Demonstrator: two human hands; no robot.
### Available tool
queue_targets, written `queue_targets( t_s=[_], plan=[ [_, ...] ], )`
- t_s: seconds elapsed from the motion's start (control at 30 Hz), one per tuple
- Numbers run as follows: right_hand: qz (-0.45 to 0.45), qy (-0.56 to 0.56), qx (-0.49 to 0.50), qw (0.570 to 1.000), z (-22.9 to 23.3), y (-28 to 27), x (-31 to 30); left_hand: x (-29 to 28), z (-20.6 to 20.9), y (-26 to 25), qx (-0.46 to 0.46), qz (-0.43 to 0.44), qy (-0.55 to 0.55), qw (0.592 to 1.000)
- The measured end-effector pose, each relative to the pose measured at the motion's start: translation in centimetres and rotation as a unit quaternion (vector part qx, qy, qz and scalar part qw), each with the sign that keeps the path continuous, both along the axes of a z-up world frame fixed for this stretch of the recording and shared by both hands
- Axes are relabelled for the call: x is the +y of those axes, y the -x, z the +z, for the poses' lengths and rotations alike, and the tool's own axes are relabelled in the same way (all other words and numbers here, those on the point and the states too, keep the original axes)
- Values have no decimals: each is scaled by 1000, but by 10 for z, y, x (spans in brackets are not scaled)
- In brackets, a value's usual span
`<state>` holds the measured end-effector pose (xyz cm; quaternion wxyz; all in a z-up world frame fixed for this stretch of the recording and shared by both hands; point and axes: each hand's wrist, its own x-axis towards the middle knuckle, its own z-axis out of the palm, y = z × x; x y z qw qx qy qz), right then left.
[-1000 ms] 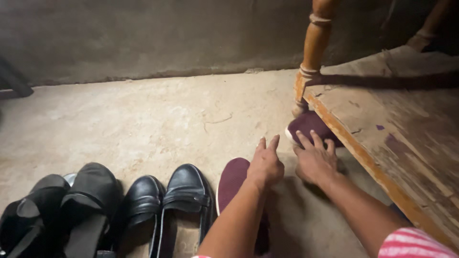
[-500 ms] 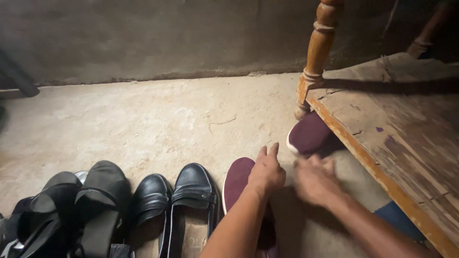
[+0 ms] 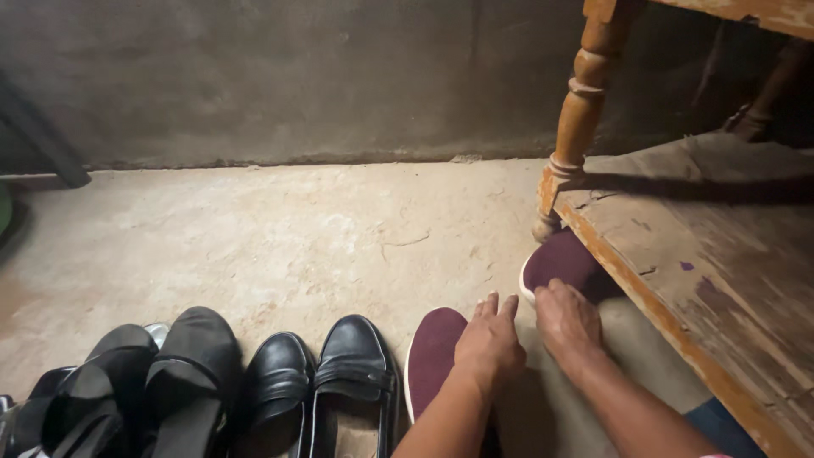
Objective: The person removes multiple pairs of shoes from a wooden shoe rack and places them on the floor. They then wipe the empty rack with a cloth and proceed to wipe several pairs of shoes on the floor.
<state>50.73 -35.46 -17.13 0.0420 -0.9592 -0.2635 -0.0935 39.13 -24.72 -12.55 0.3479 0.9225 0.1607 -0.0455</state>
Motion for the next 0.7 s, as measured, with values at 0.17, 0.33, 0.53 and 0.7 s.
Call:
queue_targets(
  t_s=[0.17, 0.33, 0.53, 0.7],
  plan=[
    [38, -4, -9, 999, -16, -18, 0, 1, 1, -2, -3, 3, 7, 1000],
    [35, -21, 9, 999, -16, -22, -1, 1, 7, 5, 13, 12, 30, 999],
    [58, -64, 65, 994, 1, -19, -8, 2, 18, 17, 3, 23, 39, 999],
    [119, -95, 171, 973, 13, 18, -7, 6, 36, 26, -1, 44, 76, 996]
  ],
)
